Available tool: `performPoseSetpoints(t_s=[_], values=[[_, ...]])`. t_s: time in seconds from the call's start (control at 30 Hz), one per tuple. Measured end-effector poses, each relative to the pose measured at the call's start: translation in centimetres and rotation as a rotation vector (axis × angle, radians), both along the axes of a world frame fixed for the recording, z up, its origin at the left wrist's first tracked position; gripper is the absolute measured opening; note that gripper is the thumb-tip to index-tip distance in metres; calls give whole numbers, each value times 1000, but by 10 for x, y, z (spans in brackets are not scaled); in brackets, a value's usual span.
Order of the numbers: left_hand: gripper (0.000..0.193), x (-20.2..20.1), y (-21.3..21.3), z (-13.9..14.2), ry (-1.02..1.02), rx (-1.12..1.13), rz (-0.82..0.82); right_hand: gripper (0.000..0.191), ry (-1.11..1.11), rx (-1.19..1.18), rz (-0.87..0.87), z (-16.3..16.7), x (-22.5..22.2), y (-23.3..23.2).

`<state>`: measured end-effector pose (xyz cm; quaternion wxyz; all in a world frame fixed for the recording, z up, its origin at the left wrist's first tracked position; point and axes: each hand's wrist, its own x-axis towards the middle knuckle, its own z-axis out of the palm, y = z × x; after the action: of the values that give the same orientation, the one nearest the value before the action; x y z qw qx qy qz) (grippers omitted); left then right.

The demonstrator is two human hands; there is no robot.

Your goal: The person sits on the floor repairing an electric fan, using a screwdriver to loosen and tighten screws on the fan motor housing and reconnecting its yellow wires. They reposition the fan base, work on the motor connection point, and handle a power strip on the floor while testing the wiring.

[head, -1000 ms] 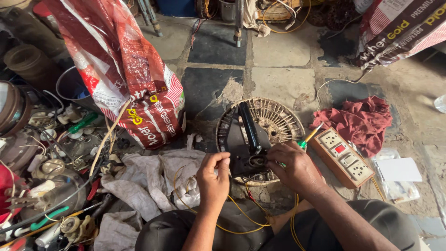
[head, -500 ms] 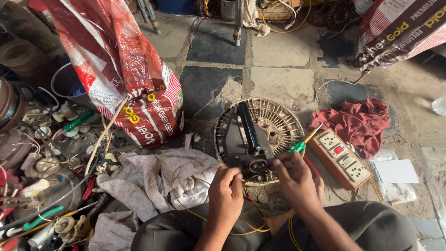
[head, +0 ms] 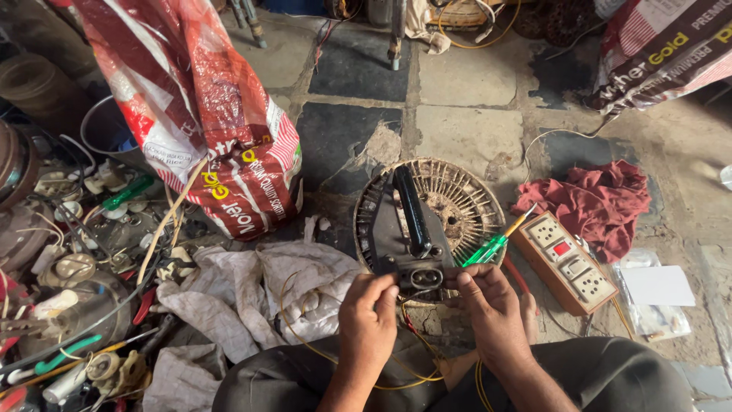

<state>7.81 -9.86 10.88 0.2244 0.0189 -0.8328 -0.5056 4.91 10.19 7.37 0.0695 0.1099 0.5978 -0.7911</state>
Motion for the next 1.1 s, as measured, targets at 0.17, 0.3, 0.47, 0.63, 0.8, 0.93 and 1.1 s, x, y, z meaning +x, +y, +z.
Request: performPoseSetpoints(t_s=[0.17,0.3,0.47,0.63,0.8,0.93,1.1], values=[[15,15,13,23,120,18,10,11,105,198,-36,14,17,10],[21,30,44,32,169,149,-162,8,225,-48,116,33,41,16],[24,27,57,28,147,242,-174,4,233,-230,221,47,40,19],[25,22,54,26,222,75,-150,8,256,-154,274,49,37,18],[31,18,61,33,294,-228,-118,8,251,-103,228,44,36,19],[27,13,73,37,340,-392,-213,16,163,-269,153,39,39,37],[27,13,102,37,324,-456,-292,23,69,-126,20,34,49,71]])
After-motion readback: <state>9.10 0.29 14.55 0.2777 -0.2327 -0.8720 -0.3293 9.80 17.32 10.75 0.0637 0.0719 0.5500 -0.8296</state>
